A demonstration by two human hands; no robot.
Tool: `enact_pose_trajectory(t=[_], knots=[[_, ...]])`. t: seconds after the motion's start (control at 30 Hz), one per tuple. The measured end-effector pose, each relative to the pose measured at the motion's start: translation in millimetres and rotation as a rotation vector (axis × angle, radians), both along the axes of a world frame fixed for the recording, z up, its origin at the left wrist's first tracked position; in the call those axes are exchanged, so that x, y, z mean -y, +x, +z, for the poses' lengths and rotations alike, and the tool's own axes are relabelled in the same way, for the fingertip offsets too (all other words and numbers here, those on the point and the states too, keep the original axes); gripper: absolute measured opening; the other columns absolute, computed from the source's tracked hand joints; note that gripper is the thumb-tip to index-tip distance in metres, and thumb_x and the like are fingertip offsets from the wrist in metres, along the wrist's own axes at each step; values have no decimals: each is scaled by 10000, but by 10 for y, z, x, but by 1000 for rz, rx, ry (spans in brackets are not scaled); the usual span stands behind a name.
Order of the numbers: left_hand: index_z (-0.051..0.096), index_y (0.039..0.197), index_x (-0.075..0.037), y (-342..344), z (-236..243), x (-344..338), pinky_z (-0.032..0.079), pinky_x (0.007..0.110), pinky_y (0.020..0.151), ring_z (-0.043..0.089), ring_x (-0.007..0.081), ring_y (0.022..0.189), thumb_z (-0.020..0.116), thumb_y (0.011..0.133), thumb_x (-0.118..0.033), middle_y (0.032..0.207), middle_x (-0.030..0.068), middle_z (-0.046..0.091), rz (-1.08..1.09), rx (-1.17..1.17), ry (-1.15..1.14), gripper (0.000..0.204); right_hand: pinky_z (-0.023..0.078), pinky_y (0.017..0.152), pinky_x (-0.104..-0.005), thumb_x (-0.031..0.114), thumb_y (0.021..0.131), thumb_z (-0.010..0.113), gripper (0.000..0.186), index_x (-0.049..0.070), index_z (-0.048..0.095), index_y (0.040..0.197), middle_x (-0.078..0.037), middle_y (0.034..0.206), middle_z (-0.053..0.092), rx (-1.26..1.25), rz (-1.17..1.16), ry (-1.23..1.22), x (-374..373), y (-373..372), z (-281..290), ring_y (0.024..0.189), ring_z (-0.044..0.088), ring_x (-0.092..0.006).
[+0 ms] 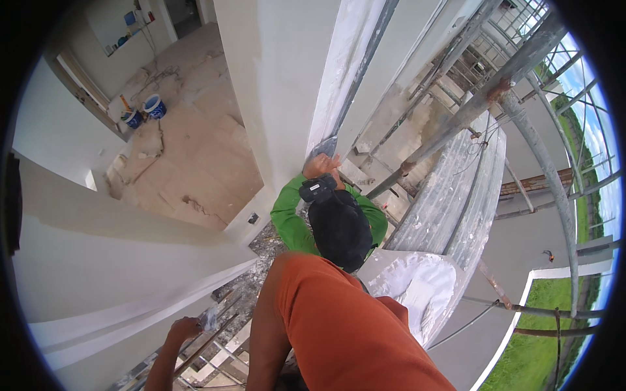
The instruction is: The person applies plaster to a white wall using a trowel while standing on scaffolding. They repeatedly scoop material and smooth it onto the wall surface. Another worker is visible nearby performing similar tasks.
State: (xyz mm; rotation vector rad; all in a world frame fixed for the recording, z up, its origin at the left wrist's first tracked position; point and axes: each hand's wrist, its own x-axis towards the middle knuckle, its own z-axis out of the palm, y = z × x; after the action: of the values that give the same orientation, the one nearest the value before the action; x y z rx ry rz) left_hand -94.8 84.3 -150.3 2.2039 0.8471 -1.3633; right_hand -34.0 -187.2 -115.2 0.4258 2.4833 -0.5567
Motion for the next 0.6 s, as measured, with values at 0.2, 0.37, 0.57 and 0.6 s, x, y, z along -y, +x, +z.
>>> enact_pose_trajectory(t=[0.2, 0.37, 0.57, 0.6], knots=[[655, 1050, -93, 117, -272, 144, 500, 446, 849, 632, 302, 1016, 599, 820, -348, 1045, 148, 667, -167, 12, -78, 348, 330, 606, -368, 364, 877, 458, 199, 210, 441, 752, 32, 678, 408, -53, 127, 205, 197, -270, -777, 684, 432, -161], [622, 1114, -131, 22, -380, 223, 477, 456, 891, 599, 323, 1065, 564, 852, -421, 1133, 127, 634, -50, 24, 34, 395, 309, 609, -360, 379, 879, 456, 223, 230, 431, 715, 58, 639, 395, -99, 399, 1345, 871, -1212, -2972, 666, 414, -144], [644, 1060, -77, 71, -160, 218, 487, 464, 862, 618, 325, 1026, 575, 854, -360, 1078, 149, 653, 54, 205, -23, 357, 312, 608, -368, 353, 897, 431, 221, 226, 426, 715, 49, 648, 403, 1042, 1402, 1969, 818, -1248, -2967, 662, 427, -147], [645, 1059, -78, 13, -225, 220, 486, 466, 861, 618, 326, 1026, 577, 850, -359, 1073, 153, 653, 50, 194, -29, 357, 314, 607, -370, 345, 901, 426, 219, 224, 426, 718, 47, 654, 407, 1106, 1383, 1954, 895, -1281, -3115, 667, 432, -148]])
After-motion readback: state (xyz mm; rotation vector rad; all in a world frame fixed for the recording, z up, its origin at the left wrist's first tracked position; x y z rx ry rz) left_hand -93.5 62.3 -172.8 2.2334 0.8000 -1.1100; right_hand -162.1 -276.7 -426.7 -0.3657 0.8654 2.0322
